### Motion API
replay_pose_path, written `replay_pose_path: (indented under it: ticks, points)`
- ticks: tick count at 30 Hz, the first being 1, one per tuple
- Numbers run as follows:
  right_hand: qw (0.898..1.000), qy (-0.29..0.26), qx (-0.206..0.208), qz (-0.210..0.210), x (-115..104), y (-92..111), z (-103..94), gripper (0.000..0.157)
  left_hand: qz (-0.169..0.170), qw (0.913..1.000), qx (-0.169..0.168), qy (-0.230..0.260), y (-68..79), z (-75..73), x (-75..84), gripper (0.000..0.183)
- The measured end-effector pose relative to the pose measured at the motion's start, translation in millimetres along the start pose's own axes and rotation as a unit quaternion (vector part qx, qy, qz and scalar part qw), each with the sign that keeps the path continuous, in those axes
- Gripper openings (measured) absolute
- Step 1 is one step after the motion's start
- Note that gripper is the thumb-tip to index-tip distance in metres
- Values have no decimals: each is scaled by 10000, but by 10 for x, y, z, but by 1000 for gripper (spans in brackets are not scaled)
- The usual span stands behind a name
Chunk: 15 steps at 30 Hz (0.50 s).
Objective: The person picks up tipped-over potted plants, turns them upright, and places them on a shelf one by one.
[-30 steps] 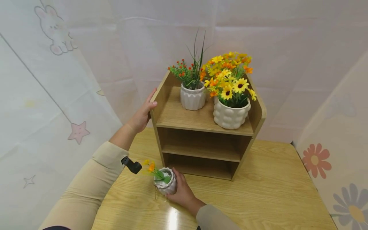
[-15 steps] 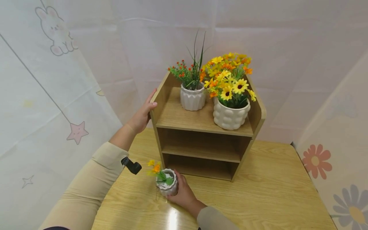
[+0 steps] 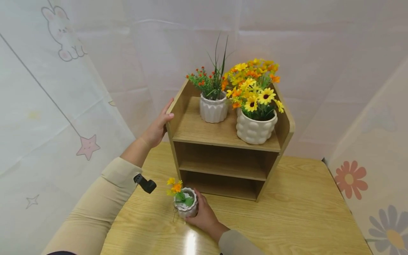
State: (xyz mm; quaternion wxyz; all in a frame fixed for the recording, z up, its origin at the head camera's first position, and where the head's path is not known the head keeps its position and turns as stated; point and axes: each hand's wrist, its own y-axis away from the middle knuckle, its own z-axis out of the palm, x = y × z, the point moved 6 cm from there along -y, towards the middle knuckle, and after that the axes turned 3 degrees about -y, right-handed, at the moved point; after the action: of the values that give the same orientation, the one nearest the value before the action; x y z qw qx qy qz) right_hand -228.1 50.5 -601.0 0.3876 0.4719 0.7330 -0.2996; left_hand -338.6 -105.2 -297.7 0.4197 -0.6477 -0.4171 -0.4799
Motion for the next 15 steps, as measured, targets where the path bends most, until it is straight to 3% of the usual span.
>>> replay_pose_path:
  ticks: [15]
  points:
    - [9999, -93, 57, 83, 48, 0, 0, 117, 8, 10000, 17, -26, 6, 5, 15, 77]
